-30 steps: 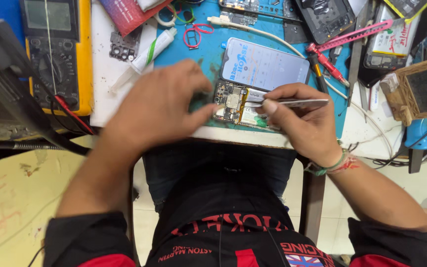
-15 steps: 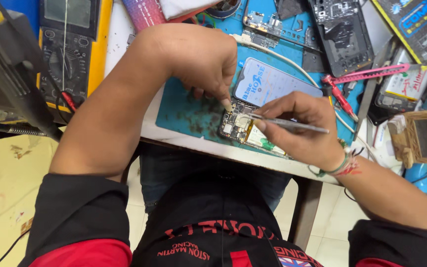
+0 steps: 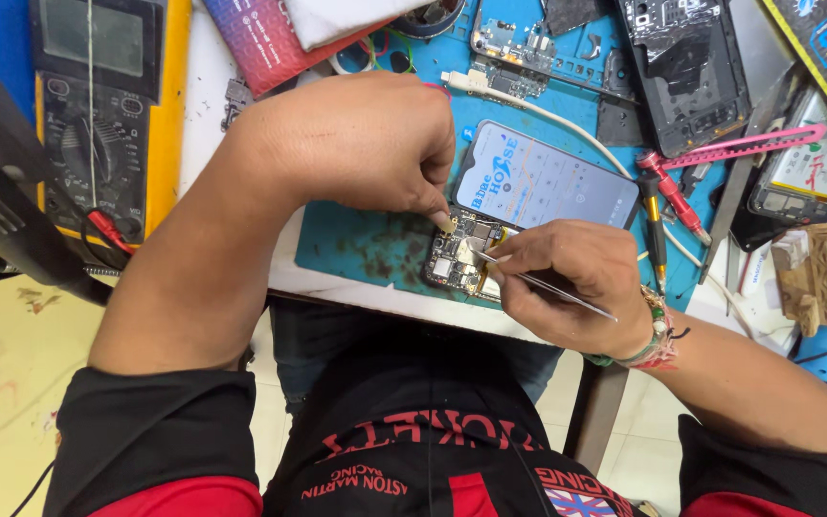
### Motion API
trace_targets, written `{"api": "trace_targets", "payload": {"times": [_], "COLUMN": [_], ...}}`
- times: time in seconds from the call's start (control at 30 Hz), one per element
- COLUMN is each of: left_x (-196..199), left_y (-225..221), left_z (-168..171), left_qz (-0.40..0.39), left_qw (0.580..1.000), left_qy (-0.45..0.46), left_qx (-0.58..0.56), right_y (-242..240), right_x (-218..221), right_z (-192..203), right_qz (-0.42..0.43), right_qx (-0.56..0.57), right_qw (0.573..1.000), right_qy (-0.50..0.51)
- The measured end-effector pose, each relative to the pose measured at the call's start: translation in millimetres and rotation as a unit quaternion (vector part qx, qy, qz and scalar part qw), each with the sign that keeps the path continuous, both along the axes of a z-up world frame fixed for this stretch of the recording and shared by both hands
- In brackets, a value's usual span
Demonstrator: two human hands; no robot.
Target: The person uses tweezers to work on the internal components of a disassembled mobile phone, specifically handling a small connector and wires.
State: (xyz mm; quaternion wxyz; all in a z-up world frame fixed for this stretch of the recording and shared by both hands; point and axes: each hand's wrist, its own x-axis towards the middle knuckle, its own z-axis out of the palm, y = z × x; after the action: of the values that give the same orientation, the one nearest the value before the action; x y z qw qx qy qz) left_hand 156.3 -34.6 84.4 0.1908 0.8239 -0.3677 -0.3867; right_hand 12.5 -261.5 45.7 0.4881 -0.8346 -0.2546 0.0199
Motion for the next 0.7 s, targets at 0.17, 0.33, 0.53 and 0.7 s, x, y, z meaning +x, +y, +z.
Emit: {"api": "trace_targets", "payload": {"times": [0.17,0.33,0.53,0.7], "left_x": [-0.8,-1.0,-2.5,-1.2], "left_y": [1.3,0.9,1.5,2.4], "left_z": [-2.8,-3.4,-5.1,-5.5], "left_qz": [0.009,0.005,0.013,0.004], "left_qw": [1.0,1.0,1.0,1.0], "left_qy": [0.001,-0.005,-0.007,-0.017], "left_qx": [-0.008,-0.014,-0.007,-0.017], "right_y": [1.0,-0.6,-0.8,2.5], "right_x": [-0.1,-0.1,0.1,0.1], "right_z": [0.4,-0.6,-0.8,1.4], "right_qz": [-0.001,0.007,0.01,0.002], "right_qx": [-0.011,-0.012,-0.025,-0.022], "right_qw": [1.0,1.0,1.0,1.0], "right_qy": [0.003,-0.001,-0.004,-0.02]}}
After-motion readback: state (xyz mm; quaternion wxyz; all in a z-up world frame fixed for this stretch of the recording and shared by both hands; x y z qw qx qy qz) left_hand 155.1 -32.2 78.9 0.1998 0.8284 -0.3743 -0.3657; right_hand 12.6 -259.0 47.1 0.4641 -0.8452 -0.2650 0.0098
